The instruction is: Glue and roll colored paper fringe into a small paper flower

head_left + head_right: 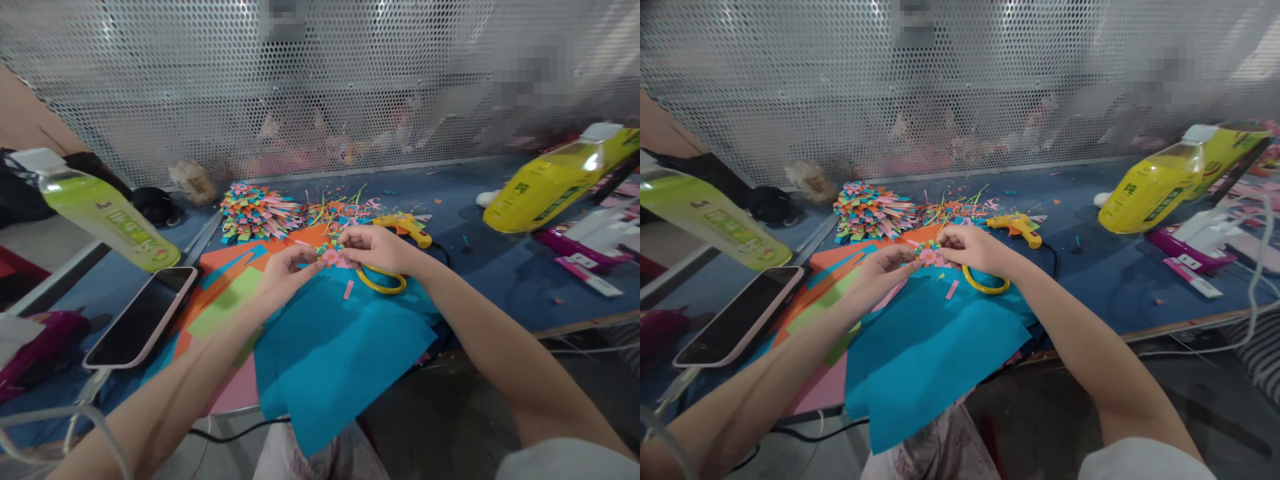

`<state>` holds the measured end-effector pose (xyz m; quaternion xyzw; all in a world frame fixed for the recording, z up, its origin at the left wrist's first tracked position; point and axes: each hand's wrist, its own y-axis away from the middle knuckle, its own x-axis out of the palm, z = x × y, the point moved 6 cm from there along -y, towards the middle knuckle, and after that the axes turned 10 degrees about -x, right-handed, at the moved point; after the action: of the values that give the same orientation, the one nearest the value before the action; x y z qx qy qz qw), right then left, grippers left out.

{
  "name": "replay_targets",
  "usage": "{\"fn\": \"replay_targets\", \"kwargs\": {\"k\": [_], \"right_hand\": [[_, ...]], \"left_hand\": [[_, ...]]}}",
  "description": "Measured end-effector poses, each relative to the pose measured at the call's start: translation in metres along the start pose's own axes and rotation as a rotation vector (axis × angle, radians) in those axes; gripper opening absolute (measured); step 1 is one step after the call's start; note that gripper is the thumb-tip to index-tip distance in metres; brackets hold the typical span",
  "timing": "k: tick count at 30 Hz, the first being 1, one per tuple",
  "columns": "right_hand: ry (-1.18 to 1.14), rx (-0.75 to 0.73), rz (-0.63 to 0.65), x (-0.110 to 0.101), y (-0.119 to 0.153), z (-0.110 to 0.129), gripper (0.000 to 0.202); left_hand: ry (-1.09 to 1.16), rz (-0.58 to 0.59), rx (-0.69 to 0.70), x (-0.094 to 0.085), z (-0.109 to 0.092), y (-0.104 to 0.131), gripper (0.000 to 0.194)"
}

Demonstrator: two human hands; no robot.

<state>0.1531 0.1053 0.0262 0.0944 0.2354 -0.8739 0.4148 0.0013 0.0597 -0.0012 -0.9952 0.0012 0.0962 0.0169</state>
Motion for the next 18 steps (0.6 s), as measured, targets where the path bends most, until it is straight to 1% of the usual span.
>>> {"fn": "replay_targets", "kwargs": {"k": [5,8,10,14,16,18], "right_hand": [[0.004,0.01,-0.055,-0.003,-0.0004,0.0025,0.008],[-0.015,-0.002,-0.069,-0.0034,-0.0005,0.0053,0.011],[-0.03,0.002,-0.069,-0.0036,-0.0008,0.0064,0.014],[-0.108,0.019,-0.066,-0.0029,-0.0014,0.0064,0.029],[-0.112,0.01,-0.055,-0.0017,-0.0015,0.0061,0.03],[-0.083,-0.015,-0.044,-0.0001,-0.0013,0.0061,0.027]], "left_hand": [[0.032,0.014,-0.065,0.0022,-0.0002,0.0002,0.026],[0.025,0.018,-0.058,0.0029,-0.0008,0.0002,0.026],[0.023,0.021,-0.053,0.0033,-0.0005,0.0003,0.027],[0.053,-0.014,-0.057,0.0017,-0.0027,0.0015,0.03],[0.059,-0.02,-0.059,0.0016,-0.0049,0.0023,0.032],[0.066,-0.02,-0.05,0.0019,-0.0064,0.0027,0.032]]}}
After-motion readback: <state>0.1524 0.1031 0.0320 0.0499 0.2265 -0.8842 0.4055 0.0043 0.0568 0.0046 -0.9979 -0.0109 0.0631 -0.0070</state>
